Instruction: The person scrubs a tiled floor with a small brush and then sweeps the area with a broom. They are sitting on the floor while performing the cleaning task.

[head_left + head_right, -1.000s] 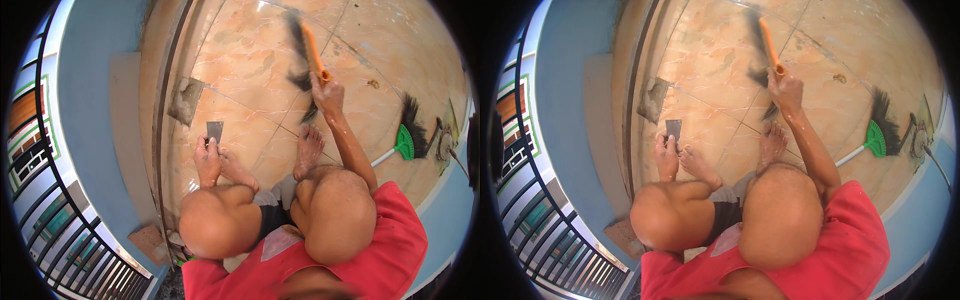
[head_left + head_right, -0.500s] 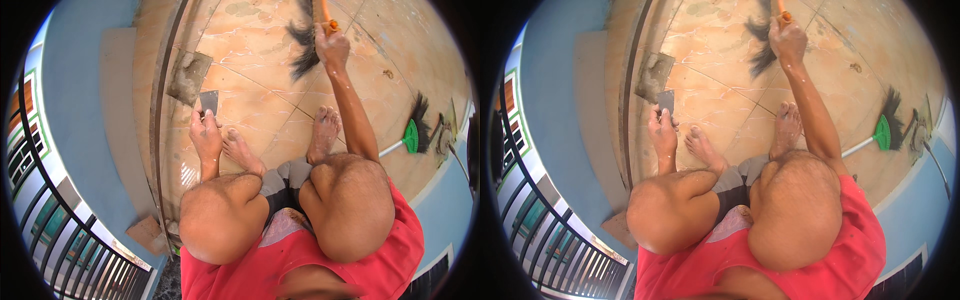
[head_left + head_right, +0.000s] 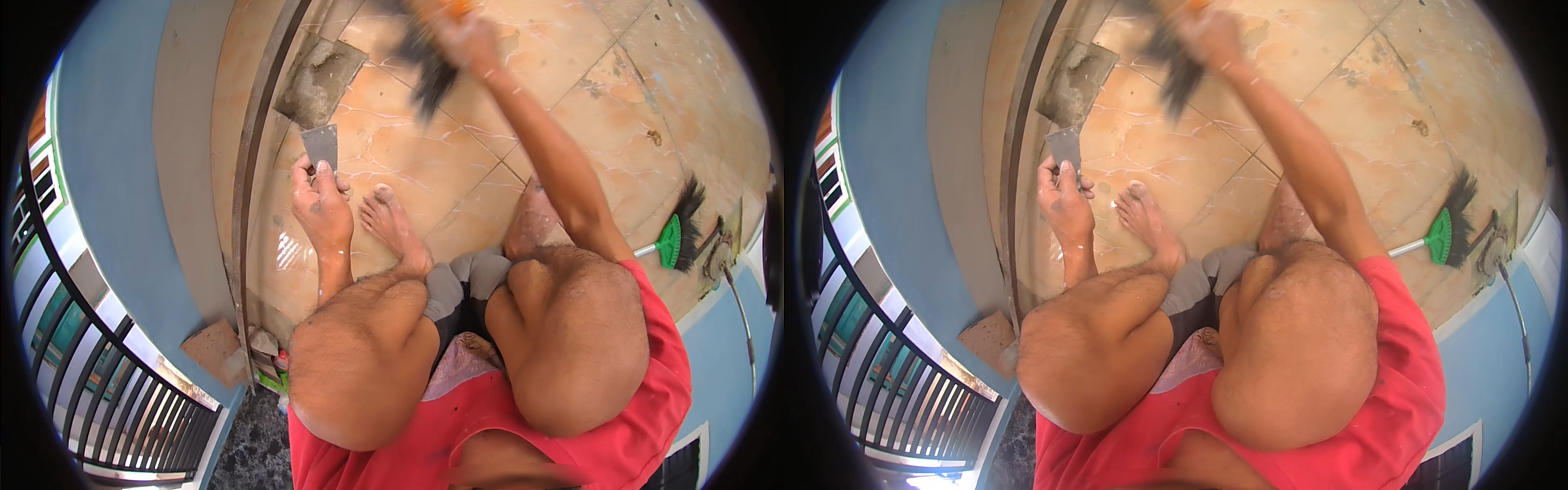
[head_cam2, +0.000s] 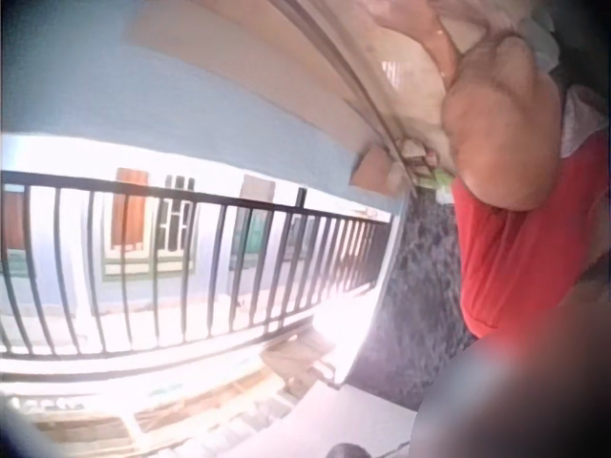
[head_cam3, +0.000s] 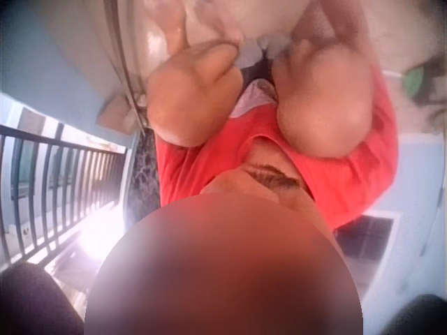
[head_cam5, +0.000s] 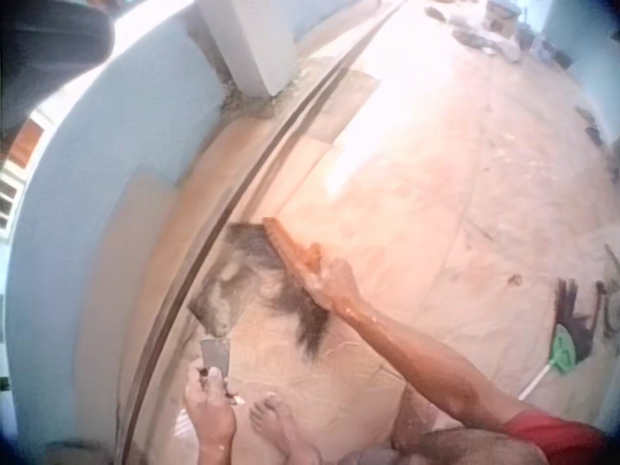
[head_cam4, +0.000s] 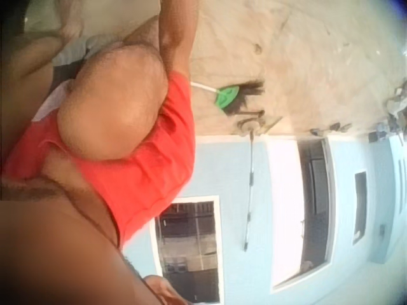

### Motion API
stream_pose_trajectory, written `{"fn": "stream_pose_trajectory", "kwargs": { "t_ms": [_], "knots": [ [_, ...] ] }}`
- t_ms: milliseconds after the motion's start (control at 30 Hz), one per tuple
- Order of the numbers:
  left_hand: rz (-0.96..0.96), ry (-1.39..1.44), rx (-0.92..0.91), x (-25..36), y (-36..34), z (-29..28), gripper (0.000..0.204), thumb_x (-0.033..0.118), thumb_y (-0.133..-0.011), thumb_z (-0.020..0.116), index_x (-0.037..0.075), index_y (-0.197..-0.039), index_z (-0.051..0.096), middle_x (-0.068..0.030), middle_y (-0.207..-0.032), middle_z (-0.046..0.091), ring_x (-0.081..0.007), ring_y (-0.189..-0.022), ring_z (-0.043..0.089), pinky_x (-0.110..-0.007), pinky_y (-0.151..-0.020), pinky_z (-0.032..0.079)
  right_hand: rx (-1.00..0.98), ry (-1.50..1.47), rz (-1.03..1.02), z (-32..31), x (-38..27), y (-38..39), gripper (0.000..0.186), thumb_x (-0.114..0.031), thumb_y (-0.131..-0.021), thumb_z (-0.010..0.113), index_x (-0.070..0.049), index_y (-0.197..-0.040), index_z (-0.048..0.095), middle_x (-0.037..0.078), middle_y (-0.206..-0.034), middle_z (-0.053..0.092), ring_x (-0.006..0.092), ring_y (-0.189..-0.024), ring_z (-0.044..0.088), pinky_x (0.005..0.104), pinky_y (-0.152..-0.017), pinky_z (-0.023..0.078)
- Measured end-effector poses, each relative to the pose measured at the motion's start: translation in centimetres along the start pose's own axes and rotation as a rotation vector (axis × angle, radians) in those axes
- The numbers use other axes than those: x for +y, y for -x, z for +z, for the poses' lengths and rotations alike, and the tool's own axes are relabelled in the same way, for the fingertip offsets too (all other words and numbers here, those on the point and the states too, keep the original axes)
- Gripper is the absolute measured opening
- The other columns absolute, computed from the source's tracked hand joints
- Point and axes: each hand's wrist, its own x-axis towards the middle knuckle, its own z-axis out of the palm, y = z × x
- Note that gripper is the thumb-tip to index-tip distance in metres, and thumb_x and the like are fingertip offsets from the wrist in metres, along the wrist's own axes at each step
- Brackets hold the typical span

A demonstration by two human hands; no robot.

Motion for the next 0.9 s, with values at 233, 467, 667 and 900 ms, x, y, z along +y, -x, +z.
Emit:
{"fn": "stream_pose_trajectory", "kwargs": {
  "t_ms": [233,467,667,900],
  "knots": [
    [-0.038,0.043,0.068,-1.5,0.5,-1.4,0.028,0.017,-0.107,0.056,-0.003,-0.126,0.061,-0.0044,-0.077,0.065,-0.0092,-0.066,0.059,-0.026,-0.059,0.046,0.256,0.0,-0.024,-13.5,2.1,3.3,0.04,-0.036,-0.1,0.071,0.002,-0.092,0.077,0.016,-0.068,0.073,0.0297,-0.059,0.071,0.0426,-0.055,0.055],
    [-0.066,0.042,0.481,-2.5,5.6,-7.3,0.03,0.017,-0.106,0.059,-0.005,-0.127,0.061,-0.0063,-0.083,0.066,-0.0096,-0.068,0.061,-0.026,-0.06,0.048,-0.997,-0.421,-0.145,-12.0,-3.2,19.5,0.036,-0.032,-0.087,0.081,-0.007,-0.112,0.078,0.016,-0.089,0.076,0.0277,-0.078,0.074,0.0431,-0.072,0.058],
    [-0.056,-0.393,0.207,-6.2,10.4,-13.3,0.032,0.018,-0.105,0.061,-0.002,-0.129,0.062,-0.0124,-0.093,0.072,-0.0169,-0.075,0.067,-0.034,-0.068,0.054,-1.453,-0.269,-0.325,-2.5,-1.6,29.5,0.045,-0.029,-0.084,0.078,-0.001,-0.118,0.076,0.027,-0.092,0.076,0.0372,-0.077,0.074,0.0456,-0.077,0.06],
    [-0.27,-0.031,-0.206,-16.9,14.4,-5.8,0.029,0.012,-0.102,0.062,0.001,-0.129,0.063,-0.0117,-0.102,0.075,-0.0156,-0.078,0.067,-0.033,-0.07,0.055,-0.953,-0.138,0.113,-8.7,-1.4,21.2,0.04,-0.02,-0.088,0.075,0.003,-0.121,0.071,0.02,-0.089,0.077,0.0304,-0.074,0.075,0.0425,-0.071,0.06]
  ]
}}
